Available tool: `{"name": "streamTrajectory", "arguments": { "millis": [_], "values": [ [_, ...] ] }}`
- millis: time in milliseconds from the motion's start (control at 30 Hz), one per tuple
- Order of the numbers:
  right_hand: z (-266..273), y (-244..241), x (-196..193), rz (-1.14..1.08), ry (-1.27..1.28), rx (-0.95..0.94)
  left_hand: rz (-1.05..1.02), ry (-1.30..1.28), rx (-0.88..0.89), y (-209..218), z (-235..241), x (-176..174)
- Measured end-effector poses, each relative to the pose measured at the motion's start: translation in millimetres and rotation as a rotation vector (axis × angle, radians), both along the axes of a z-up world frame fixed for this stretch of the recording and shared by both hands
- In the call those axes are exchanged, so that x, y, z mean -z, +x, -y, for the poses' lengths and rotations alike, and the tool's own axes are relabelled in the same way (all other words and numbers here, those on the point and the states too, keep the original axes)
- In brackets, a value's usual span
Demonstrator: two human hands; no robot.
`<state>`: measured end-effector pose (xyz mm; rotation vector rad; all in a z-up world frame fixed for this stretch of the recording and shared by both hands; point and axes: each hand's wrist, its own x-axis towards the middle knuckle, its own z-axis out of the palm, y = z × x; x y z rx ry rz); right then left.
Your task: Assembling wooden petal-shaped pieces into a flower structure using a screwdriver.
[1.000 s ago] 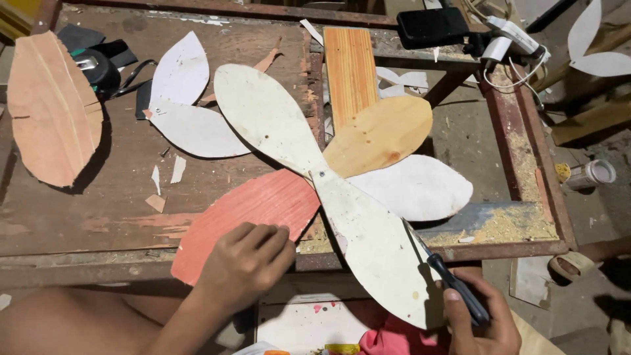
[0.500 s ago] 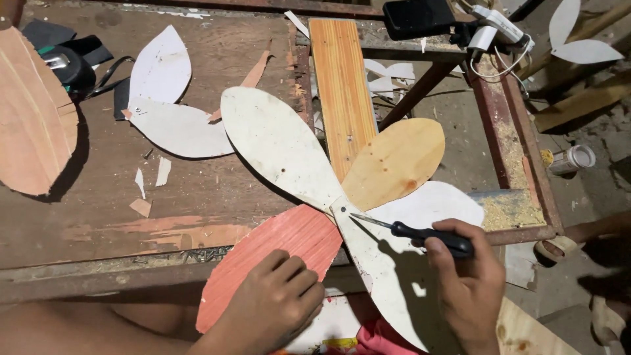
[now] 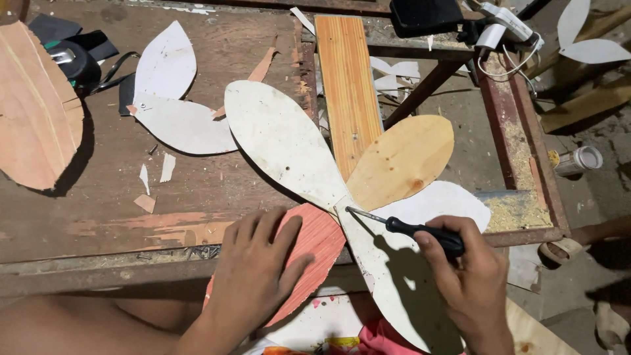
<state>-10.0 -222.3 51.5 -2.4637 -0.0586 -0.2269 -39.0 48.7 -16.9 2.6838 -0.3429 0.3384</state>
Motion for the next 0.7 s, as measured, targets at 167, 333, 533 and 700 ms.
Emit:
{"name": "streamTrajectory", "arguments": {
  "millis": [167,333,533,700],
  "values": [
    [-4,19,-32,0.066,-0.249,-0.139,-0.247,0.08,-0.113,5,-3,2],
    [-4,30,-58,0.163,-0.444,-0.454,-0.461,-0.223,-0.075,6,-9,-10],
    [4,33,-56,0.168,-0.91,-0.67,-0.579,-0.234,-0.07,13,-12,-10],
    [9,46,-51,-0.005,-0.893,-0.722,-0.595,-0.169,-0.035,13,-11,-4]
  ]
}}
